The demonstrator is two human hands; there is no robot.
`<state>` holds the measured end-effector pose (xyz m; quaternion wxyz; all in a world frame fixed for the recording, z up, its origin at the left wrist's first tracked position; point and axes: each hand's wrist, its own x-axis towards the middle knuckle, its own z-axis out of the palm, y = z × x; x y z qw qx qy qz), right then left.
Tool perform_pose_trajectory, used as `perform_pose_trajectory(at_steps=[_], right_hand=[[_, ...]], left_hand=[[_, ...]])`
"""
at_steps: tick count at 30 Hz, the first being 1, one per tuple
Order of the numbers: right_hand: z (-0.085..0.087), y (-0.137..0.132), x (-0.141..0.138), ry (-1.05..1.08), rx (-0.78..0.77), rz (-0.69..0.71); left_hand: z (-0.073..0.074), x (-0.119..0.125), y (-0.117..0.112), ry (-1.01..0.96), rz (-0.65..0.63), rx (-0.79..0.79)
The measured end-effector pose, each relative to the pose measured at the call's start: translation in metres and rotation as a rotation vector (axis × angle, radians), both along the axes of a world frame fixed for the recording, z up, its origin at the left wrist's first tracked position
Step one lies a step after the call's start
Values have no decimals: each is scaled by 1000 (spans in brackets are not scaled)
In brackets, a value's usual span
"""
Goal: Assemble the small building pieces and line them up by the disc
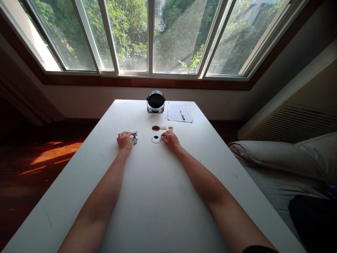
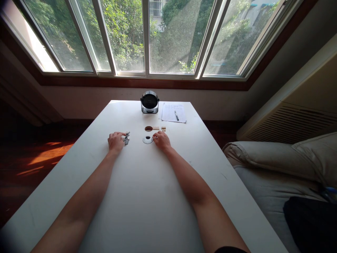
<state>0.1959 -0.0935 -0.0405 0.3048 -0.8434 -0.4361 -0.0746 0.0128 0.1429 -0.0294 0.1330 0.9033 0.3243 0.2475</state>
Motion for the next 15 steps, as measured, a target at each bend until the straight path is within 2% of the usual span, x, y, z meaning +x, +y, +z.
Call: perform_pose_trajectory(at_steps=[5,10,15], right_hand=[[1,-1,-1,9,2,4],[2,-1,-1,16,0,1],[4,-1,-2,25,0,5]], left_hand=[[-1,-2,3,-27,113,-8],[-2,-1,11,-32,73,-89],[2,-8,30,-46,54,-285]])
